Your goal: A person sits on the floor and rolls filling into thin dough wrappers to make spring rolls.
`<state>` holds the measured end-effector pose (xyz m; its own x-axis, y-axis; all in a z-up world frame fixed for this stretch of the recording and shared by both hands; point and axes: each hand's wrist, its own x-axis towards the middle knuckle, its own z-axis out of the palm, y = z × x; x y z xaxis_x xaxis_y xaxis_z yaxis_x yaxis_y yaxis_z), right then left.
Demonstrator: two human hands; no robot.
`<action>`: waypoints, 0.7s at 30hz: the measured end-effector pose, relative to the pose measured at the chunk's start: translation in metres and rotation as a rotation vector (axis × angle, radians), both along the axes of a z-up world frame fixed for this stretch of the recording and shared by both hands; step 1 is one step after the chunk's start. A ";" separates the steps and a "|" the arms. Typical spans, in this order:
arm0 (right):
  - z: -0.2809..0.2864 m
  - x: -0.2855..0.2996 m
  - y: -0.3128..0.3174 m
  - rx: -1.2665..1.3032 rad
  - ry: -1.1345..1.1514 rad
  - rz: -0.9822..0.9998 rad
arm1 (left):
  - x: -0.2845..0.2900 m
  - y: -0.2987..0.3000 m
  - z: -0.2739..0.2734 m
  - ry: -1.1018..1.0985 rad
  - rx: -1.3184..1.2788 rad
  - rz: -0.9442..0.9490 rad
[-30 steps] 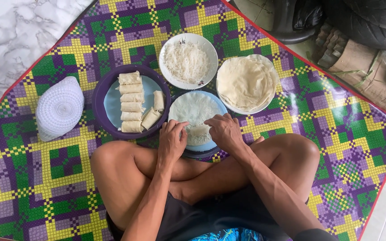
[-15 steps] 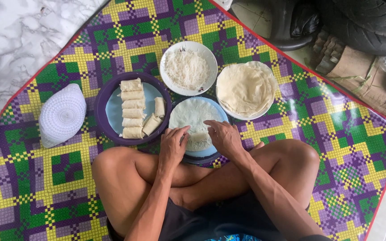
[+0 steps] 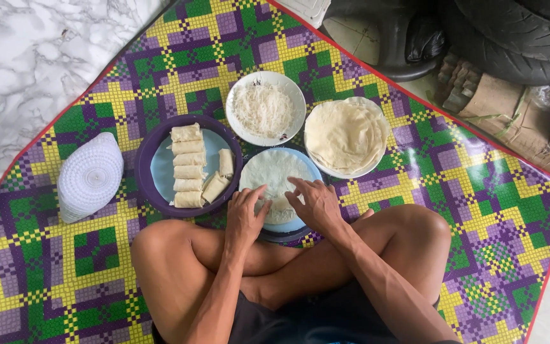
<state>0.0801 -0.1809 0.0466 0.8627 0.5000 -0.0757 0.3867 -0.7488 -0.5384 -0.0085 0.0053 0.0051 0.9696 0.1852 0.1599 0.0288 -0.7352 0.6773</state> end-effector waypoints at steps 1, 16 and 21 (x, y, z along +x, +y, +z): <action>-0.003 0.000 0.000 0.002 -0.004 -0.002 | 0.000 -0.001 0.005 -0.004 0.002 -0.002; -0.025 0.000 -0.005 0.005 0.011 0.045 | -0.001 -0.006 0.001 -0.080 -0.008 0.018; 0.003 0.008 -0.008 0.113 0.129 -0.014 | -0.001 -0.002 -0.013 -0.064 0.018 0.078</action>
